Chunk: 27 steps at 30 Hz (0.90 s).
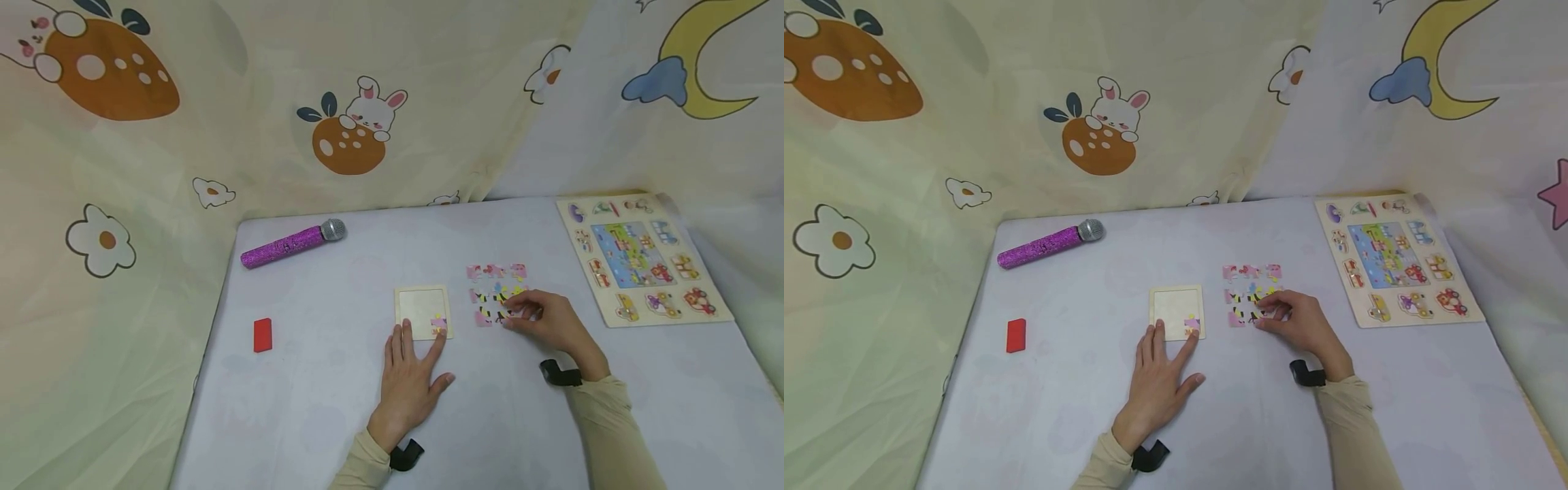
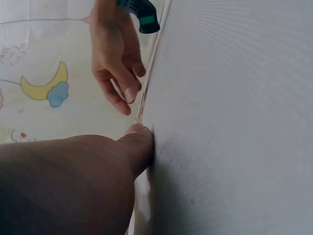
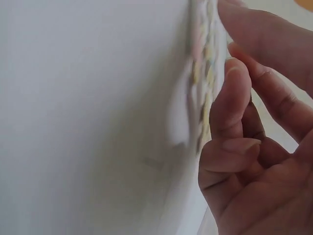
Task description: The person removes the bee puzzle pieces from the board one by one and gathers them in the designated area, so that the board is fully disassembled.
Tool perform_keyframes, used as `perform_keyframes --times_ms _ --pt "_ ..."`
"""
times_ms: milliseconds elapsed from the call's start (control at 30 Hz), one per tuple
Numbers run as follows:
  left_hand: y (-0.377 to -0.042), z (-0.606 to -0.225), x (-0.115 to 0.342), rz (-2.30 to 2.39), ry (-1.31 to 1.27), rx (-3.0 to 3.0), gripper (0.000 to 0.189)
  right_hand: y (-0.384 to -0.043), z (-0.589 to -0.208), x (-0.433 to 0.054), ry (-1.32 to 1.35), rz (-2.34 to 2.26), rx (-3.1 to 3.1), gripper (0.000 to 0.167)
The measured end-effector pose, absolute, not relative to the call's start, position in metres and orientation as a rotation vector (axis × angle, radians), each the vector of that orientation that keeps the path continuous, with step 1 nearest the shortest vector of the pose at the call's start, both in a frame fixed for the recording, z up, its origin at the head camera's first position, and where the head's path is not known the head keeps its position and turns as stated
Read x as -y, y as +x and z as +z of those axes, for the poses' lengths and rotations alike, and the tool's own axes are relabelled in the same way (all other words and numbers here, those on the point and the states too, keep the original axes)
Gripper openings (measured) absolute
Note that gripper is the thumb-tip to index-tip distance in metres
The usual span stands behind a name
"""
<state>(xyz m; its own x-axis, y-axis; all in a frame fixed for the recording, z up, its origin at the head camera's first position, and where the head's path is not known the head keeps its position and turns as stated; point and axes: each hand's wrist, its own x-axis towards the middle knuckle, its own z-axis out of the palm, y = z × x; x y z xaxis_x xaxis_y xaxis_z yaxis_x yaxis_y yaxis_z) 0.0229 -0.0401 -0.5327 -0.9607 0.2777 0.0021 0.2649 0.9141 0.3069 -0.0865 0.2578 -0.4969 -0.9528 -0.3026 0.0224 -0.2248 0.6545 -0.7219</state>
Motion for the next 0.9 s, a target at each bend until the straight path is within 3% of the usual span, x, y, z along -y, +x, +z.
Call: perform_keyframes --times_ms 333,900 --pt "0.022 -0.532 0.042 0.458 0.377 -3.030 0.096 -0.090 -0.496 -0.201 -0.634 -1.277 -2.697 0.036" --pt "0.023 -0.529 0.044 0.432 0.387 -3.063 0.088 -0.090 -0.494 -0.141 -0.634 -0.979 -2.663 0.038"
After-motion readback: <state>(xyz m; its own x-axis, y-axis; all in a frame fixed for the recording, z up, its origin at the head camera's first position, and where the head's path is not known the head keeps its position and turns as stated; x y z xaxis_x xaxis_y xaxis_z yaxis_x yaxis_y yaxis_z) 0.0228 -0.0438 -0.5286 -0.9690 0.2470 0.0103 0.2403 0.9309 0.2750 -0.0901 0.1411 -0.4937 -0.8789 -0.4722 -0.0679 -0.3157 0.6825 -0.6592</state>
